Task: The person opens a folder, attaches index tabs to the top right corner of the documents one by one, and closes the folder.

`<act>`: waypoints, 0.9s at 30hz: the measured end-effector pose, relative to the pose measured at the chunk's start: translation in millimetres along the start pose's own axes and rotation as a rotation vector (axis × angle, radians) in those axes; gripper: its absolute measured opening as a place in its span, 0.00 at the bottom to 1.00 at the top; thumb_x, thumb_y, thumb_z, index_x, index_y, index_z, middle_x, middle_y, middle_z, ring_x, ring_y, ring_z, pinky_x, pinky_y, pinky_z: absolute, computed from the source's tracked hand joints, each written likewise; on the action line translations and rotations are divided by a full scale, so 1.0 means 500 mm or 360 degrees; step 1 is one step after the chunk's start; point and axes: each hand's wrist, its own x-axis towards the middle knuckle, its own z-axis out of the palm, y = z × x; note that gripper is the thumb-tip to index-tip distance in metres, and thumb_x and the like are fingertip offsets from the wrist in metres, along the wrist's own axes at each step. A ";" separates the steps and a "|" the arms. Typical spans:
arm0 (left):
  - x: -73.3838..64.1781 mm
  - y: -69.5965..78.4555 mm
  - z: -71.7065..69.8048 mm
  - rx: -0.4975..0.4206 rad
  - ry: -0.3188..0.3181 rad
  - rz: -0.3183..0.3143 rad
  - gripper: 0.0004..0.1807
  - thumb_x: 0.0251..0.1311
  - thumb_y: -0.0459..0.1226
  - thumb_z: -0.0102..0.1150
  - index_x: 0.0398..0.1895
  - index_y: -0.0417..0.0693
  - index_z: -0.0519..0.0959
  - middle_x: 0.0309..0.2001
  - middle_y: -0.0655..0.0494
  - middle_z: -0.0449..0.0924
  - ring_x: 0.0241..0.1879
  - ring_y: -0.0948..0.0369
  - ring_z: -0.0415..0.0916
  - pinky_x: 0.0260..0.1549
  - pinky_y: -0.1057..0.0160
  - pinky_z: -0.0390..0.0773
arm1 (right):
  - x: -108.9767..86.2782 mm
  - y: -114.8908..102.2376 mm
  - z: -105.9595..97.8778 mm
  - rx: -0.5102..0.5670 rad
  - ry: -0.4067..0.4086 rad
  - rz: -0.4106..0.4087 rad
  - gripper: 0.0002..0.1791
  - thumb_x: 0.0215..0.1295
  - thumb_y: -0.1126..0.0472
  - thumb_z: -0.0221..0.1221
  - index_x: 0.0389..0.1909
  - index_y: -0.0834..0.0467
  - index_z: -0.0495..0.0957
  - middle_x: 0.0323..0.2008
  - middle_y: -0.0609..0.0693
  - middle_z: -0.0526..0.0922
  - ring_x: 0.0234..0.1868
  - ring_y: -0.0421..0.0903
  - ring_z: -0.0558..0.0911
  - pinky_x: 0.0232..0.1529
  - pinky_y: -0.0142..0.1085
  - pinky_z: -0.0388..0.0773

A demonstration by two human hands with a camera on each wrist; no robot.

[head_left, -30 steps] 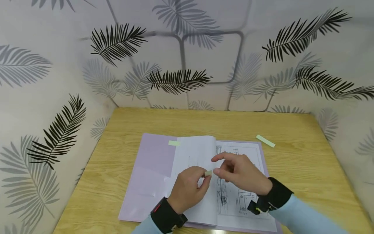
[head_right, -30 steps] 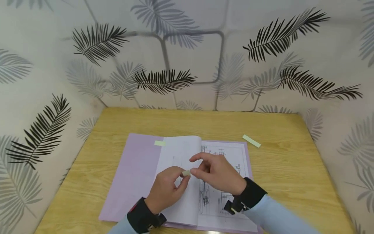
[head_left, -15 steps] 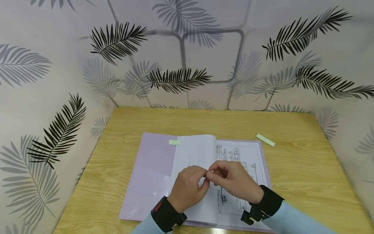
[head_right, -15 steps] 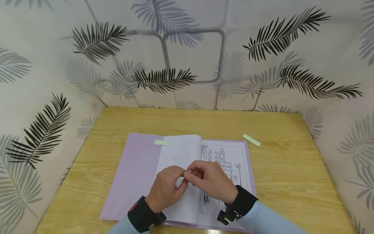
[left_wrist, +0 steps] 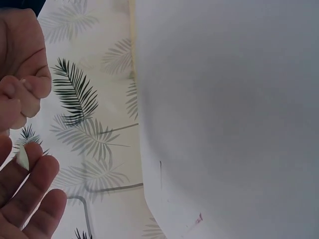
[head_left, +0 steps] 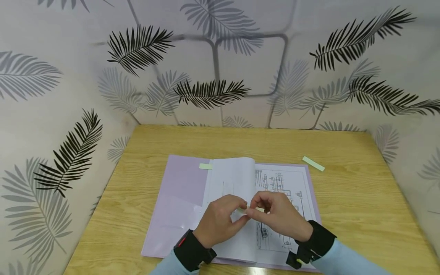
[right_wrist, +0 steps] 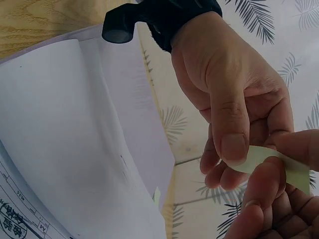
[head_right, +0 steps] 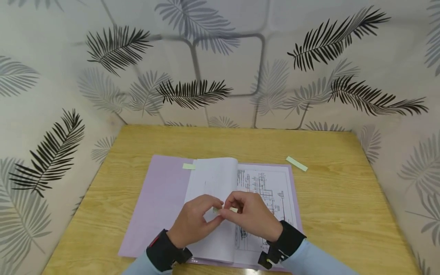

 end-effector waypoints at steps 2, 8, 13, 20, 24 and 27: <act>-0.001 0.000 -0.002 0.0003 -0.0007 0.0006 0.10 0.53 0.37 0.70 0.36 0.50 0.79 0.35 0.61 0.81 0.36 0.68 0.77 0.39 0.74 0.76 | -0.004 0.002 -0.002 0.0026 -0.0034 0.0014 0.04 0.63 0.58 0.64 0.34 0.53 0.79 0.31 0.43 0.81 0.28 0.42 0.73 0.26 0.31 0.66; -0.006 -0.001 -0.008 0.0040 -0.0013 -0.0011 0.14 0.51 0.39 0.72 0.40 0.47 0.81 0.38 0.59 0.83 0.39 0.67 0.79 0.40 0.73 0.77 | -0.009 0.019 -0.011 0.0005 -0.0085 0.0066 0.08 0.64 0.59 0.62 0.43 0.55 0.79 0.35 0.45 0.82 0.30 0.43 0.74 0.27 0.30 0.69; -0.007 -0.002 -0.009 0.0060 -0.0015 -0.0015 0.17 0.51 0.41 0.73 0.43 0.47 0.82 0.39 0.59 0.84 0.39 0.68 0.80 0.38 0.73 0.77 | -0.009 0.033 -0.018 -0.0123 -0.0039 0.0075 0.06 0.64 0.57 0.63 0.41 0.50 0.81 0.39 0.42 0.83 0.27 0.42 0.73 0.26 0.30 0.67; 0.005 0.006 -0.001 0.0090 -0.0008 0.0050 0.17 0.49 0.39 0.74 0.43 0.46 0.82 0.38 0.59 0.84 0.38 0.67 0.80 0.39 0.74 0.77 | 0.000 0.036 -0.016 -0.0115 -0.0046 0.0154 0.08 0.61 0.57 0.65 0.40 0.49 0.81 0.36 0.40 0.84 0.31 0.41 0.78 0.28 0.30 0.72; 0.006 0.011 0.007 0.0128 -0.0049 0.0027 0.19 0.52 0.41 0.72 0.46 0.47 0.80 0.41 0.59 0.84 0.42 0.67 0.80 0.43 0.72 0.77 | 0.008 0.048 -0.027 -0.0101 -0.0065 0.0181 0.07 0.59 0.58 0.66 0.39 0.52 0.82 0.35 0.43 0.85 0.33 0.42 0.81 0.29 0.32 0.76; 0.001 0.013 0.013 0.0147 -0.0099 -0.0050 0.18 0.54 0.42 0.70 0.47 0.47 0.80 0.42 0.59 0.83 0.44 0.66 0.79 0.44 0.71 0.77 | 0.014 0.074 -0.056 -0.0122 -0.0006 0.0269 0.06 0.59 0.58 0.66 0.37 0.52 0.84 0.37 0.45 0.85 0.36 0.44 0.81 0.33 0.35 0.78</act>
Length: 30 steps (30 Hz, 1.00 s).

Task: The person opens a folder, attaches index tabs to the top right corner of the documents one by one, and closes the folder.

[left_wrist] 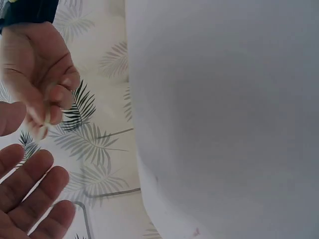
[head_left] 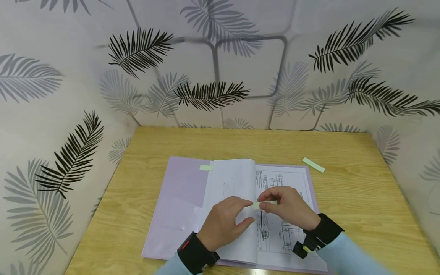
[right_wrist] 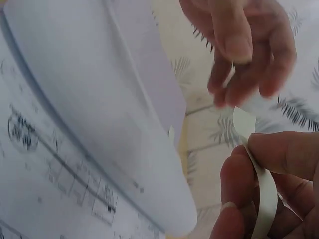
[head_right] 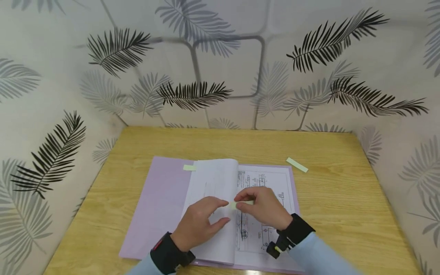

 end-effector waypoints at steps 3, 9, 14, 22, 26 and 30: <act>-0.009 0.000 0.006 0.0010 -0.0044 -0.0069 0.15 0.56 0.41 0.68 0.46 0.49 0.80 0.42 0.60 0.82 0.44 0.67 0.78 0.44 0.70 0.76 | 0.014 0.042 -0.042 -0.0064 0.0114 0.0140 0.05 0.59 0.57 0.66 0.36 0.52 0.85 0.37 0.46 0.84 0.38 0.46 0.79 0.37 0.38 0.76; -0.013 -0.002 0.010 0.0038 -0.0112 -0.0073 0.12 0.58 0.41 0.66 0.44 0.52 0.81 0.42 0.62 0.82 0.44 0.68 0.78 0.44 0.71 0.76 | 0.042 0.129 -0.138 -0.0233 0.0283 0.0343 0.09 0.61 0.56 0.66 0.38 0.56 0.83 0.35 0.50 0.83 0.37 0.49 0.77 0.37 0.39 0.72; 0.010 0.005 0.007 0.0162 -0.0226 0.0086 0.12 0.58 0.43 0.66 0.44 0.51 0.81 0.41 0.63 0.81 0.43 0.68 0.77 0.44 0.72 0.75 | 0.065 0.175 -0.184 -0.0275 0.0268 0.0411 0.12 0.63 0.56 0.64 0.41 0.61 0.81 0.33 0.54 0.82 0.35 0.52 0.80 0.36 0.39 0.71; 0.118 0.031 0.023 0.0362 -0.0613 0.0298 0.17 0.64 0.49 0.57 0.51 0.52 0.81 0.45 0.61 0.81 0.46 0.66 0.76 0.48 0.71 0.74 | 0.098 0.223 -0.212 -0.0258 0.0204 0.0515 0.13 0.65 0.60 0.61 0.45 0.64 0.80 0.38 0.57 0.82 0.33 0.49 0.81 0.35 0.36 0.77; 0.173 0.037 0.053 0.0465 -0.0792 0.0339 0.19 0.66 0.50 0.55 0.55 0.52 0.78 0.48 0.60 0.80 0.48 0.66 0.75 0.50 0.70 0.73 | 0.110 0.235 -0.216 -0.0297 0.0157 0.0524 0.14 0.65 0.58 0.62 0.45 0.64 0.82 0.35 0.55 0.83 0.32 0.48 0.80 0.33 0.35 0.76; 0.213 0.037 0.100 0.0544 -0.1004 0.0277 0.21 0.65 0.52 0.55 0.56 0.53 0.76 0.48 0.60 0.77 0.45 0.66 0.73 0.47 0.70 0.73 | 0.117 0.241 -0.216 -0.0351 0.0136 0.0529 0.15 0.64 0.57 0.62 0.44 0.64 0.82 0.32 0.53 0.83 0.32 0.47 0.79 0.33 0.36 0.75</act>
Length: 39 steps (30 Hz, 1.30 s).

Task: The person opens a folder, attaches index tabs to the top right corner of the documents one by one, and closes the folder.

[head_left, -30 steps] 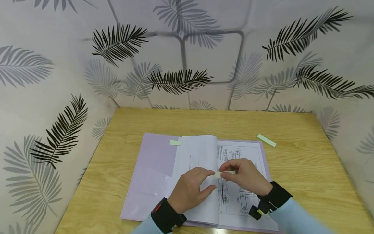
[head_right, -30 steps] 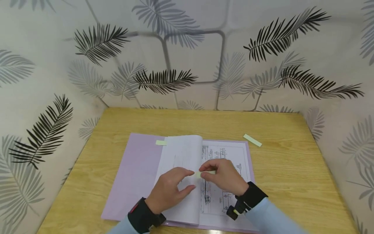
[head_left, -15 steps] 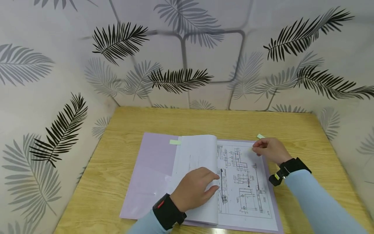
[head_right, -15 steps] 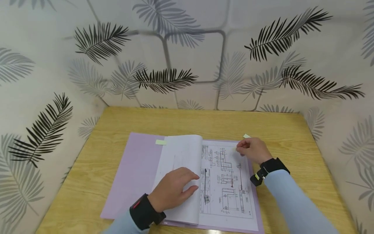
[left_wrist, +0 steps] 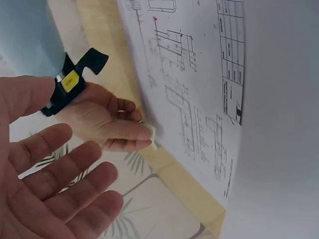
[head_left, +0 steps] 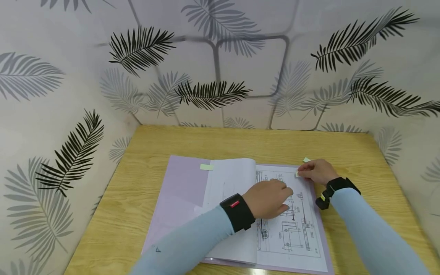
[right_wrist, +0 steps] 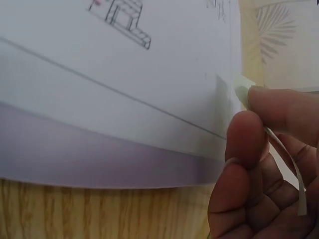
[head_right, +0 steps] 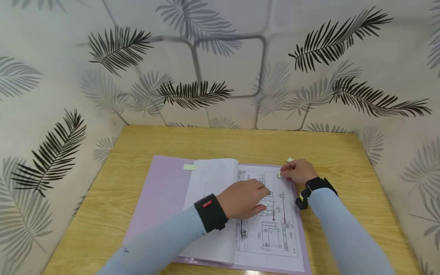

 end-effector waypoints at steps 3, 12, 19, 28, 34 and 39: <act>0.045 0.001 0.020 0.0032 -0.0192 -0.0059 0.24 0.64 0.55 0.55 0.57 0.54 0.75 0.48 0.61 0.75 0.45 0.66 0.71 0.47 0.69 0.73 | 0.004 0.004 0.002 -0.0016 -0.0005 0.0020 0.15 0.63 0.56 0.63 0.43 0.63 0.83 0.31 0.52 0.83 0.32 0.48 0.78 0.32 0.36 0.73; 0.144 -0.016 0.077 0.0108 -0.0472 -0.0143 0.23 0.57 0.60 0.60 0.46 0.56 0.78 0.48 0.60 0.71 0.42 0.65 0.72 0.45 0.66 0.75 | 0.024 0.035 0.013 -0.0038 -0.0014 0.0095 0.16 0.61 0.52 0.64 0.42 0.60 0.84 0.31 0.51 0.83 0.33 0.48 0.78 0.33 0.36 0.72; 0.172 -0.015 0.091 0.0100 -0.0529 -0.0196 0.29 0.57 0.58 0.61 0.56 0.53 0.76 0.52 0.58 0.72 0.46 0.63 0.73 0.47 0.66 0.75 | 0.035 0.034 0.025 -0.0105 0.0045 0.0060 0.15 0.61 0.52 0.64 0.41 0.59 0.84 0.33 0.51 0.83 0.34 0.49 0.77 0.33 0.35 0.72; 0.160 -0.020 0.099 0.0305 -0.0543 -0.0286 0.54 0.48 0.71 0.56 0.73 0.51 0.58 0.62 0.56 0.62 0.58 0.60 0.62 0.48 0.67 0.74 | 0.031 0.031 0.030 -0.0072 0.0051 0.0110 0.13 0.62 0.55 0.63 0.40 0.60 0.84 0.33 0.52 0.83 0.33 0.49 0.77 0.32 0.35 0.72; 0.153 -0.026 0.085 0.0249 -0.0545 -0.0294 0.57 0.45 0.72 0.56 0.76 0.57 0.52 0.65 0.57 0.61 0.61 0.60 0.61 0.52 0.66 0.72 | 0.036 0.040 0.035 -0.0068 0.0061 0.0126 0.12 0.62 0.55 0.63 0.39 0.59 0.84 0.33 0.53 0.82 0.33 0.49 0.76 0.31 0.36 0.71; 0.170 -0.031 0.101 0.0266 -0.0610 -0.0309 0.59 0.44 0.74 0.55 0.77 0.62 0.47 0.67 0.60 0.58 0.62 0.61 0.60 0.54 0.67 0.71 | 0.035 0.041 0.033 -0.0073 0.0061 0.0118 0.11 0.62 0.55 0.64 0.39 0.59 0.84 0.33 0.52 0.83 0.33 0.49 0.76 0.31 0.35 0.71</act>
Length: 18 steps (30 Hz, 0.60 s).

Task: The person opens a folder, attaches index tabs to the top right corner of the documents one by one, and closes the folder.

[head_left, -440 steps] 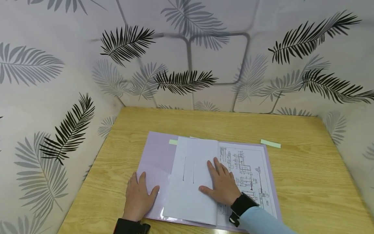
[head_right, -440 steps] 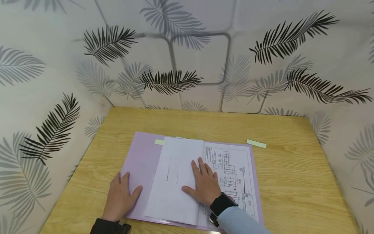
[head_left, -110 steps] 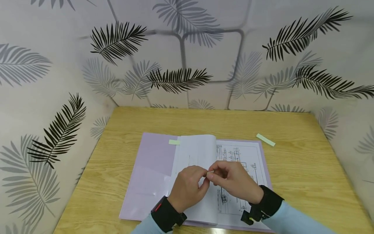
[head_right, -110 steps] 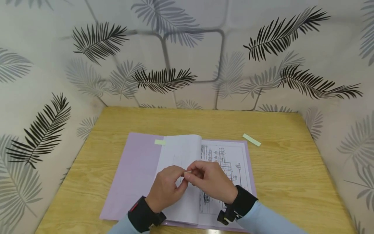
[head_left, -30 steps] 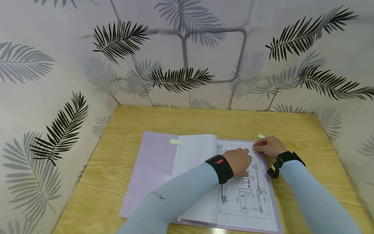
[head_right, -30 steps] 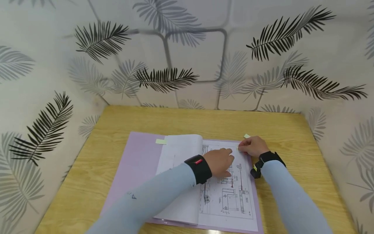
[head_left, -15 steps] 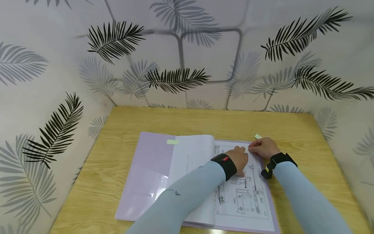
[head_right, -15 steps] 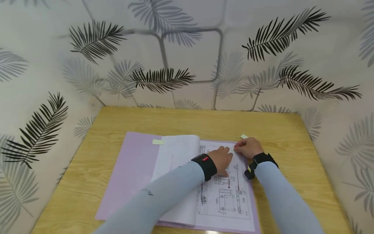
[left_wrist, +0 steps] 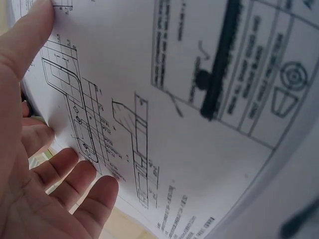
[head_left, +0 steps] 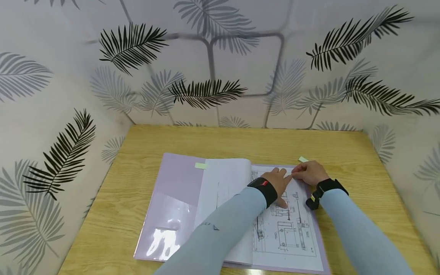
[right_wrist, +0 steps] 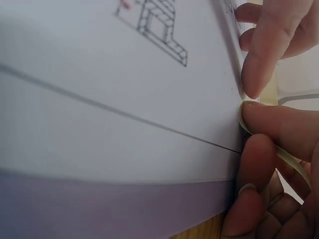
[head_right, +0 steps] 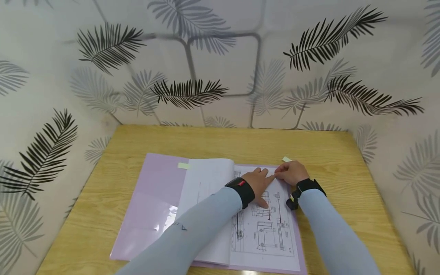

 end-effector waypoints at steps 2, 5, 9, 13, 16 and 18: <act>0.010 0.001 0.006 0.0012 -0.0024 -0.0012 0.59 0.43 0.75 0.54 0.77 0.63 0.47 0.67 0.61 0.57 0.62 0.62 0.59 0.54 0.67 0.71 | -0.002 -0.003 -0.001 -0.0002 -0.0006 0.0000 0.12 0.62 0.55 0.63 0.39 0.59 0.84 0.33 0.52 0.83 0.33 0.49 0.76 0.31 0.35 0.71; 0.018 0.001 0.011 0.0000 -0.0024 -0.0020 0.60 0.40 0.75 0.55 0.77 0.63 0.48 0.67 0.61 0.57 0.62 0.62 0.59 0.53 0.67 0.71 | -0.004 -0.010 -0.004 -0.0008 -0.0011 0.0008 0.12 0.62 0.55 0.63 0.39 0.59 0.85 0.34 0.53 0.83 0.33 0.49 0.76 0.31 0.36 0.71; 0.022 0.002 0.015 -0.0016 -0.0013 -0.0020 0.60 0.39 0.75 0.56 0.76 0.63 0.49 0.67 0.61 0.58 0.62 0.61 0.59 0.53 0.66 0.72 | -0.007 -0.017 -0.005 -0.0021 -0.0007 0.0018 0.12 0.63 0.55 0.63 0.40 0.60 0.85 0.33 0.53 0.82 0.33 0.49 0.76 0.31 0.36 0.70; 0.018 0.002 0.014 -0.0032 0.0002 -0.0018 0.61 0.40 0.75 0.56 0.76 0.63 0.49 0.67 0.61 0.58 0.62 0.61 0.59 0.54 0.66 0.72 | -0.006 -0.016 -0.003 -0.0021 0.0001 0.0025 0.12 0.63 0.55 0.63 0.39 0.60 0.85 0.32 0.52 0.82 0.33 0.49 0.76 0.30 0.35 0.70; 0.009 0.000 0.007 -0.0053 0.0021 -0.0009 0.60 0.40 0.74 0.58 0.76 0.62 0.50 0.66 0.60 0.59 0.62 0.61 0.60 0.54 0.66 0.71 | -0.004 -0.013 -0.001 -0.0003 0.0003 0.0028 0.12 0.63 0.55 0.63 0.39 0.61 0.84 0.32 0.53 0.82 0.33 0.50 0.76 0.30 0.35 0.71; 0.002 -0.001 0.002 -0.0058 0.0016 -0.0001 0.59 0.42 0.73 0.57 0.76 0.61 0.49 0.67 0.60 0.58 0.64 0.60 0.59 0.55 0.66 0.70 | -0.002 -0.011 0.000 0.0000 0.0000 0.0026 0.12 0.63 0.55 0.63 0.39 0.61 0.84 0.32 0.53 0.82 0.33 0.50 0.76 0.30 0.35 0.70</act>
